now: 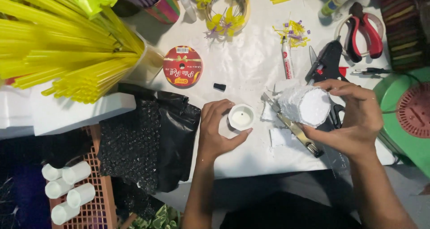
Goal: Carving a piece of styrofoam into a circular shape using a craft knife on a workshop table.
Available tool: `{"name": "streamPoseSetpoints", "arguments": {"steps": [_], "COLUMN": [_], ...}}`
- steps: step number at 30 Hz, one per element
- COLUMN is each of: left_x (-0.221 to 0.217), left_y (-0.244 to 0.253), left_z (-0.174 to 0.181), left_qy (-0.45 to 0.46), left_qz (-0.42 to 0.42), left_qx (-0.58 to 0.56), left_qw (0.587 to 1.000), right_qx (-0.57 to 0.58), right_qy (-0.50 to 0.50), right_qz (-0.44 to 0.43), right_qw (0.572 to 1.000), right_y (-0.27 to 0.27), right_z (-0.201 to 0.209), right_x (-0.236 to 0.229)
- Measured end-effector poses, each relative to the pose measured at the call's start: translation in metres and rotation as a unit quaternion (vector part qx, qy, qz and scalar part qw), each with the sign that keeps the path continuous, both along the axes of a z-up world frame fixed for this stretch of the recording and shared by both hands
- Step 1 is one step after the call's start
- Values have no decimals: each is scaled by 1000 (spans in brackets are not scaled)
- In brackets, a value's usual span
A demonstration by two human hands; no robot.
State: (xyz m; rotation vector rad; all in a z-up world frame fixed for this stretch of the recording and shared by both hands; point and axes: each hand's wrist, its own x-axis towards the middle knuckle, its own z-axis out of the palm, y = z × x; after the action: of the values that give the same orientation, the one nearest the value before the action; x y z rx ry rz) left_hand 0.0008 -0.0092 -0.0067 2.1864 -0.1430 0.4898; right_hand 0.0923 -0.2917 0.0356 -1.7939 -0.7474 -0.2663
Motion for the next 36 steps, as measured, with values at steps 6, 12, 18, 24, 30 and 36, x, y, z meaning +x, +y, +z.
{"name": "streamPoseSetpoints", "arguments": {"steps": [6, 12, 18, 24, 30, 36], "left_x": [-2, -1, 0, -2, -1, -3], "left_y": [-5, -4, -8, -7, -4, -3], "left_z": [1, 7, 12, 4, 4, 6], "left_qy": [15, 17, -6, -10, 6, 32], "left_qz": [7, 8, 10, 10, 7, 11], "left_qx": [-5, 3, 9, 14, 2, -5], "left_qw": [1000, 1000, 1000, 1000, 1000, 999], "right_qx": [-1, -21, -30, -64, -73, -67], "right_qy": [29, 14, 0, -20, -21, 18], "right_qz": [14, 15, 8, -6, -14, -10], "right_qw": [999, 1000, 1000, 998, 997, 998], "right_y": [9, 11, -16, -22, -18, -5], "right_z": [15, 29, 36, 42, 41, 30], "right_x": [-1, -12, -18, -23, -19, -11]}}
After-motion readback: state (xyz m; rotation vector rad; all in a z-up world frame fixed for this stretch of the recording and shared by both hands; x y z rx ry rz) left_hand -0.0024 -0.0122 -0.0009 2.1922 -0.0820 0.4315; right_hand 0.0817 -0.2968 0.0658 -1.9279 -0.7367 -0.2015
